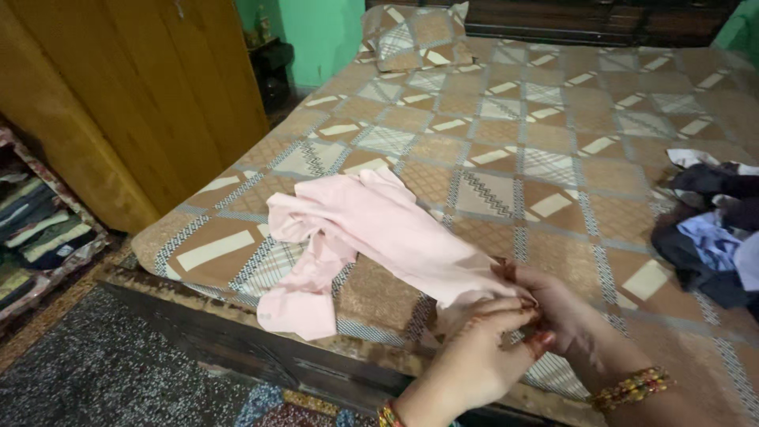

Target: The person spreads a shirt on a bed, smooths it with their hands, and folds it by bringing the sides inward and turning up the bottom.

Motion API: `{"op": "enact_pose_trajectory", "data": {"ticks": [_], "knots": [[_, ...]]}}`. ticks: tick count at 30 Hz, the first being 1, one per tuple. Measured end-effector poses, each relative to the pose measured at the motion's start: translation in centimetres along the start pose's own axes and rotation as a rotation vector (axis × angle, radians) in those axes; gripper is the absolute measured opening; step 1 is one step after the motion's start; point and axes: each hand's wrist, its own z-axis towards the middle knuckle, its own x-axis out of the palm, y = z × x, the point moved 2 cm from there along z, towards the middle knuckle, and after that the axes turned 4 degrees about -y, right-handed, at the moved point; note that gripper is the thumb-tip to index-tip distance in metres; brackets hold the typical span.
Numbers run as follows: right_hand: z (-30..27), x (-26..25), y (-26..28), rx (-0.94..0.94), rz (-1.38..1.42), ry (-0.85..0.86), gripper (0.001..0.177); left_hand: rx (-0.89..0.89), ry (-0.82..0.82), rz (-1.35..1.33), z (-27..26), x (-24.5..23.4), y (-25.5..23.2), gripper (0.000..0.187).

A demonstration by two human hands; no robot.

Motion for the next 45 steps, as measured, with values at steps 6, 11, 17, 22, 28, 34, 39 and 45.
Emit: {"op": "enact_pose_trajectory", "data": {"ticks": [6, 11, 17, 22, 28, 34, 39, 45], "knots": [[-1.9, -7.0, 0.8, -0.193, 0.239, -0.226, 0.026, -0.649, -0.092, -0.286, -0.8, 2.3, 4.2, 0.028], [-4.4, -15.1, 3.9, -0.393, 0.541, -0.251, 0.019, -0.571, -0.665, -0.751, -0.4, 1.9, 11.1, 0.024], [-9.7, -25.8, 8.7, -0.774, 0.774, -0.169, 0.022, -1.039, -0.808, -1.016, -2.5, 1.8, 14.7, 0.03], [-12.5, -30.0, 10.6, -0.834, 0.808, 0.247, 0.023, -0.998, -0.713, -0.991, -2.8, 4.2, 17.8, 0.026], [-15.4, -24.9, 9.1, -1.074, 0.18, -0.484, 0.021, -1.228, -0.664, -0.736, -3.9, 5.5, 18.4, 0.054], [-14.4, -20.8, 7.2, -0.898, -0.489, -0.683, 0.026, -1.107, -0.483, -0.635, -3.7, 5.4, 18.6, 0.071], [-12.3, -20.0, 5.6, -0.809, -1.417, -0.819, 0.028, -1.053, -0.285, -0.401, -4.3, 6.3, 20.4, 0.049], [-11.1, -17.4, 4.7, -0.836, -1.361, -0.681, 0.033, -0.953, -0.145, -0.278, -5.3, 6.5, 19.9, 0.015]]}}
